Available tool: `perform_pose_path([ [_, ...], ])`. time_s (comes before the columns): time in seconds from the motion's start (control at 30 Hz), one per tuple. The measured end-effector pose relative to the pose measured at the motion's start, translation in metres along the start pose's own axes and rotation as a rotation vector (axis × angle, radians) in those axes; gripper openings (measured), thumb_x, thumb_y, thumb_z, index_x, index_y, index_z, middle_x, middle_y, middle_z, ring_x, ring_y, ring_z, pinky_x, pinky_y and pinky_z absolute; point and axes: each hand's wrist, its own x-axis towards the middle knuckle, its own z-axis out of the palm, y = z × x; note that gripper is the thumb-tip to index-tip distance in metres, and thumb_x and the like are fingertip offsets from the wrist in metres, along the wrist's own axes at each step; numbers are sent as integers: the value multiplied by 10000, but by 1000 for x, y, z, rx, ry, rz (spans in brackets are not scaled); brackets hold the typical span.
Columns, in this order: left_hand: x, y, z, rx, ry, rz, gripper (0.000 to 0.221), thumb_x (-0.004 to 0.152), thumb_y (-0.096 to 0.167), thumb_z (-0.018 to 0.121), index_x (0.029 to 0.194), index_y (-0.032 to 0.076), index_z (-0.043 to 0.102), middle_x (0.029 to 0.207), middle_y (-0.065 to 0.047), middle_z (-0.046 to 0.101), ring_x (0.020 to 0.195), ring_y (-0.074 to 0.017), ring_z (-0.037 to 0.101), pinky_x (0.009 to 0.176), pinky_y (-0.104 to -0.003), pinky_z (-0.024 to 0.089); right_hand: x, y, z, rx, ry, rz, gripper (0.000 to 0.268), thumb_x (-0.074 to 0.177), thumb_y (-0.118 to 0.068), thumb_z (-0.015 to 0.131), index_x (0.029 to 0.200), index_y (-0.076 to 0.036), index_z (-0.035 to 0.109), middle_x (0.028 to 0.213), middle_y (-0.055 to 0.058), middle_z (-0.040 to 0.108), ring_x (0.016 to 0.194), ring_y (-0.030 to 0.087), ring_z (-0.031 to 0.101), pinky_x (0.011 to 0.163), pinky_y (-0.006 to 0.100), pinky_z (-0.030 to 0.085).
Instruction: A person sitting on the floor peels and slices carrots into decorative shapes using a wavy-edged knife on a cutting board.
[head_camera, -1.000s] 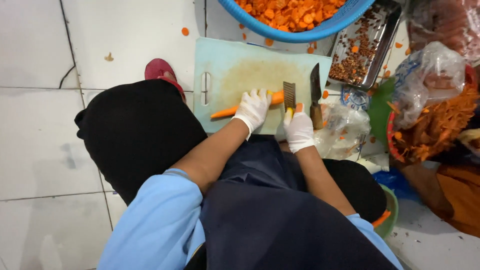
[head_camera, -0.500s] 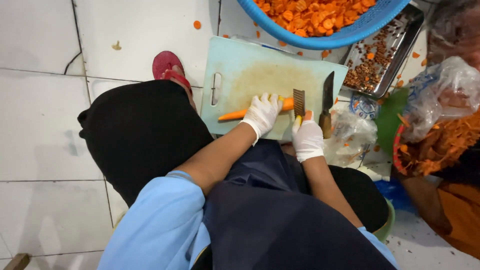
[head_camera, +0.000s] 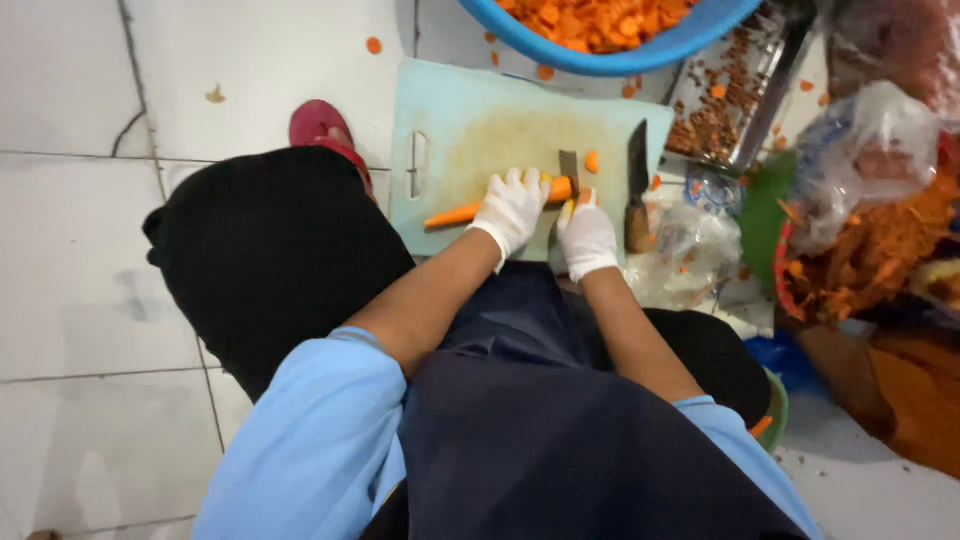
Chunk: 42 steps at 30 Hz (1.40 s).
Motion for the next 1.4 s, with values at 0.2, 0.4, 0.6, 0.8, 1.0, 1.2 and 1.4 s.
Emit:
perform_pose_path([
  [0.2, -7, 6, 10, 20, 155, -101, 145, 853, 239, 603, 748, 154, 548, 665, -1, 415, 589, -241, 480, 476, -361, 392, -23, 24, -7, 17, 131, 15, 445, 985, -356, 399, 1246, 1, 450, 746, 259, 645, 778, 431, 670, 653, 514, 539],
  [0.4, -2, 1, 4, 4, 188, -34, 119, 827, 191, 639, 741, 146, 571, 629, -44, 425, 572, -279, 483, 460, -376, 374, -32, 4, -24, -62, 86, 27, 479, 988, -392, 355, 1262, -11, 451, 746, 231, 654, 780, 404, 680, 665, 498, 549],
  [0.6, -3, 1, 4, -38, 143, -27, 116, 821, 181, 620, 725, 155, 559, 656, -56, 432, 597, -294, 483, 466, -398, 393, -13, 14, -32, -119, -100, 51, 491, 957, -464, 358, 1267, -89, 423, 773, 200, 673, 812, 382, 687, 679, 495, 555],
  [0.8, 0, -5, 0, -31, 82, 1, 76, 797, 169, 634, 740, 174, 584, 702, -42, 448, 636, -294, 497, 487, -384, 395, -11, -16, -11, -52, -80, 52, 480, 988, -283, 347, 1384, -12, 336, 928, 298, 661, 866, 427, 677, 754, 510, 547],
  [1.0, -8, 4, 7, -53, 92, -7, 71, 819, 164, 616, 755, 160, 587, 706, -56, 458, 638, -297, 502, 490, -389, 400, -22, 7, -15, 25, 39, 64, 500, 976, -366, 380, 1297, 12, 450, 814, 293, 658, 828, 442, 669, 700, 525, 539],
  [1.2, -4, 1, 10, -25, 107, -11, 72, 829, 156, 619, 768, 167, 583, 685, -50, 449, 608, -293, 496, 473, -393, 393, -35, -3, -27, 11, 117, 13, 488, 976, -370, 409, 1135, 63, 569, 751, 299, 649, 788, 451, 662, 678, 526, 530],
  [1.4, 0, 2, 12, -25, 148, -11, 112, 831, 175, 608, 728, 167, 565, 667, -44, 423, 593, -290, 479, 463, -389, 376, -27, -13, -36, -52, -9, 32, 466, 980, -364, 352, 1182, 25, 510, 736, 242, 658, 805, 408, 681, 697, 503, 544],
])
